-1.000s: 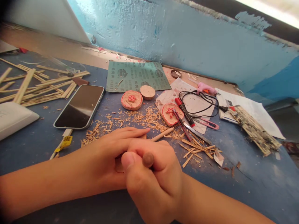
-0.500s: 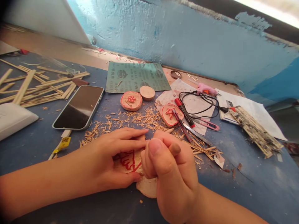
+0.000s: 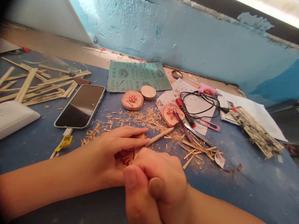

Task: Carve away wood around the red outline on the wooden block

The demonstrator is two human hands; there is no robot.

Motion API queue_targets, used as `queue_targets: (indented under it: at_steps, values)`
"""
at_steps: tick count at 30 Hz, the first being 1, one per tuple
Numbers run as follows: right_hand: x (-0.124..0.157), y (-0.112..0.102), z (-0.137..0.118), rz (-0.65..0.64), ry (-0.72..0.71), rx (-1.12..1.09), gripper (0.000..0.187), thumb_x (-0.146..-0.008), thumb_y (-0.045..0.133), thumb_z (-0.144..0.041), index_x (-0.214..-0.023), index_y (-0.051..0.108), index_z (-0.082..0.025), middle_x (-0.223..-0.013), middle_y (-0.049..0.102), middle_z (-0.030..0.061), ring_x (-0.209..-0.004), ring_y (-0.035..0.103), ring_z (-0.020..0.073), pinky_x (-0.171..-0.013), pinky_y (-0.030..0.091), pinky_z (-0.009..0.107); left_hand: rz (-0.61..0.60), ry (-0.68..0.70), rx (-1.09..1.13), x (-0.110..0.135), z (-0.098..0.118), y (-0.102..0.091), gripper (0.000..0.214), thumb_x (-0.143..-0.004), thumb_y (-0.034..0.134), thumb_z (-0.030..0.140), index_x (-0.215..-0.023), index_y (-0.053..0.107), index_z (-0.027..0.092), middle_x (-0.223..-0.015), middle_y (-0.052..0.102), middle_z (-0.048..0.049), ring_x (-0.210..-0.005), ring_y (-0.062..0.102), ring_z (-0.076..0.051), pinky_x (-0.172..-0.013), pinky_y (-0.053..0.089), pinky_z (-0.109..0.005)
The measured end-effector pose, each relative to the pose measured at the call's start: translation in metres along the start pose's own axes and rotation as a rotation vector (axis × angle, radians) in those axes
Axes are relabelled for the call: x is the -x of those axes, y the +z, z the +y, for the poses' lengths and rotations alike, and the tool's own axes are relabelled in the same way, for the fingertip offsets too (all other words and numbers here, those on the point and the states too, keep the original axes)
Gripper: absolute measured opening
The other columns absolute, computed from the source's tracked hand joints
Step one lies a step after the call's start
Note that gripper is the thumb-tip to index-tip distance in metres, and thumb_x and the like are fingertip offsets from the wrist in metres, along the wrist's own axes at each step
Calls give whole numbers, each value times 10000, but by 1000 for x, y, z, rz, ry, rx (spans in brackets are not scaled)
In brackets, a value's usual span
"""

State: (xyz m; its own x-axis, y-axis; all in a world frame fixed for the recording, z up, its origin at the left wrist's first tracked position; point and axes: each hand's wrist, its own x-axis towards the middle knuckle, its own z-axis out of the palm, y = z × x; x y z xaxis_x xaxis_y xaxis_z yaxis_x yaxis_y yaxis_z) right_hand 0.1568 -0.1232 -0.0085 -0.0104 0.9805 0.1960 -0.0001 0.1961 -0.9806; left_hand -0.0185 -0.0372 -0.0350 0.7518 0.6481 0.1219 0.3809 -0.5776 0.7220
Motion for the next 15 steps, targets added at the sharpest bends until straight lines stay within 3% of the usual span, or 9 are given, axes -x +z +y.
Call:
queue_targets:
  at_steps: [6,10,15]
  values:
    - [-11,4,4,-4,88,-125,394,-1113,504,-313,-728,497,-235,-611,330,-53,-498,326,127,-498,316,322,13,-3,30,-2,1,1,540,-786,853,400,-1295,774,238,-1496,640,-138,-1361,619,-305,-1205,462,-451]
    - [-21,5,5,6,84,-208,397,-1129,480,-275,-736,502,-229,-637,348,-53,-556,355,130,-597,399,317,-21,-15,57,-3,3,1,607,-755,858,341,-1343,753,233,-1535,614,-139,-1418,575,-298,-1228,435,-428]
    - [-17,5,7,-45,99,-201,403,-1122,514,-300,-731,461,-221,-638,367,-52,-544,331,116,-524,298,310,-15,-41,48,-3,2,1,545,-734,879,382,-1245,797,211,-1514,633,-157,-1376,609,-325,-1212,453,-468]
